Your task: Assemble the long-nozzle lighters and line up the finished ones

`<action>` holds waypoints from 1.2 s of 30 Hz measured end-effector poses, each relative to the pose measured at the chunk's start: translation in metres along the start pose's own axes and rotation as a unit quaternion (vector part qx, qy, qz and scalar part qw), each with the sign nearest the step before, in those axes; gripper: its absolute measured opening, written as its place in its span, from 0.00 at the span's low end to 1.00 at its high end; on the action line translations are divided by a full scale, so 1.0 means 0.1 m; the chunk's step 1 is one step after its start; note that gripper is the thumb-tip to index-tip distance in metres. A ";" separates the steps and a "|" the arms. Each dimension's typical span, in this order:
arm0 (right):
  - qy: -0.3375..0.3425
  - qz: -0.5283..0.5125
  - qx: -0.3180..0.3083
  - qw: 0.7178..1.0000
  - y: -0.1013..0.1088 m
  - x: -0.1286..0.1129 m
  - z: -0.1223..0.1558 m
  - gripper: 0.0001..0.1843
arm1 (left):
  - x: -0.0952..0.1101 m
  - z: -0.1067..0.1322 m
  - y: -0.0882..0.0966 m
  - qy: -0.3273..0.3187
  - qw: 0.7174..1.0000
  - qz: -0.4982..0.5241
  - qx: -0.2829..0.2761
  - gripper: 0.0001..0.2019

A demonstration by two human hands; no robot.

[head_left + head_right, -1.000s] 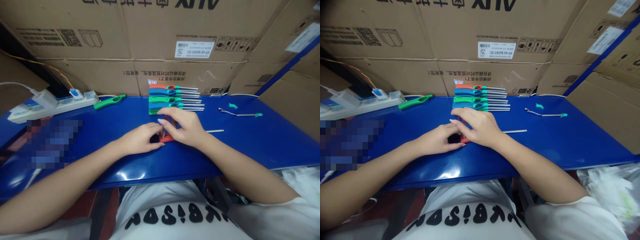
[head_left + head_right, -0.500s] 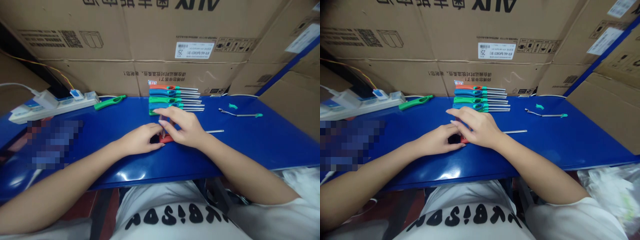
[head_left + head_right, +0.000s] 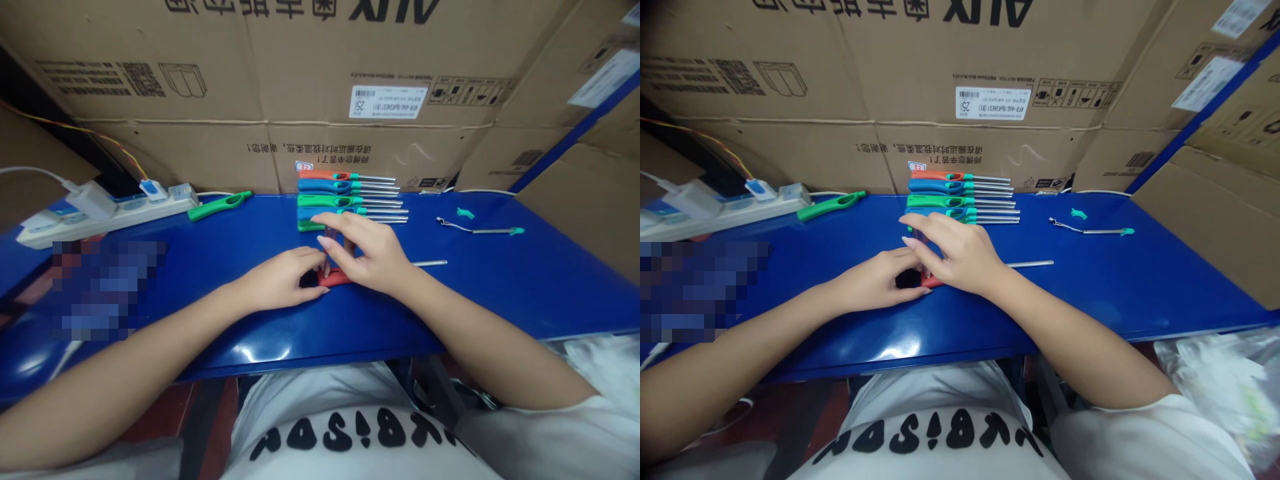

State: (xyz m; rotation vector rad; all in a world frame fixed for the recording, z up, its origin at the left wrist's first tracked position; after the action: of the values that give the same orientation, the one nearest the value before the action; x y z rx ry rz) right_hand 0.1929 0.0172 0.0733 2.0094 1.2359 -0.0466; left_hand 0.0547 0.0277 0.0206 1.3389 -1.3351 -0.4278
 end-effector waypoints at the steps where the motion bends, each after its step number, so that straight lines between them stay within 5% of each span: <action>1: 0.001 -0.015 -0.007 1.000 0.00 -0.01 0.00 0.16 | 0.00 0.00 0.00 0.001 1.000 0.000 -0.001 0.07; 6: -0.006 -0.093 -0.029 0.995 -0.01 0.00 -0.02 0.17 | 0.00 0.00 0.00 0.005 1.000 0.002 0.001 0.06; 14: 0.024 -0.012 0.003 1.000 0.03 0.00 -0.01 0.11 | 0.01 -0.01 0.00 0.008 1.000 0.004 -0.009 0.06; 19: -0.002 -0.106 -0.068 0.992 -0.02 0.00 -0.04 0.18 | 0.00 0.00 -0.01 0.009 1.000 0.004 -0.002 0.07; 26: 0.008 -0.040 -0.031 0.999 0.01 0.02 -0.04 0.08 | 0.02 -0.01 0.00 -0.003 1.000 0.005 0.000 0.05; 30: 0.007 -0.027 -0.046 0.999 -0.01 0.01 -0.03 0.12 | 0.01 -0.01 0.00 0.004 1.000 -0.009 -0.004 0.06; 36: -0.040 -0.144 -0.096 0.984 -0.06 0.04 -0.03 0.19 | 0.01 0.00 -0.01 0.004 1.000 -0.016 0.001 0.07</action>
State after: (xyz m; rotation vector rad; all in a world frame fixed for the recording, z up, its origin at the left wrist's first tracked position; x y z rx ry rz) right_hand 0.1892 0.0234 0.0708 1.6379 1.4139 -0.1423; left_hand 0.0556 0.0269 0.0198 1.3635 -1.3092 -0.4438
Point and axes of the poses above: each hand's wrist, its own z-axis away from the middle knuckle, its own y-axis out of the back of the hand, x = y × z, the point moved 6 cm from there along -z, towards the middle knuckle, and after that the axes turned 13 degrees about -y, right-handed, at the moved point
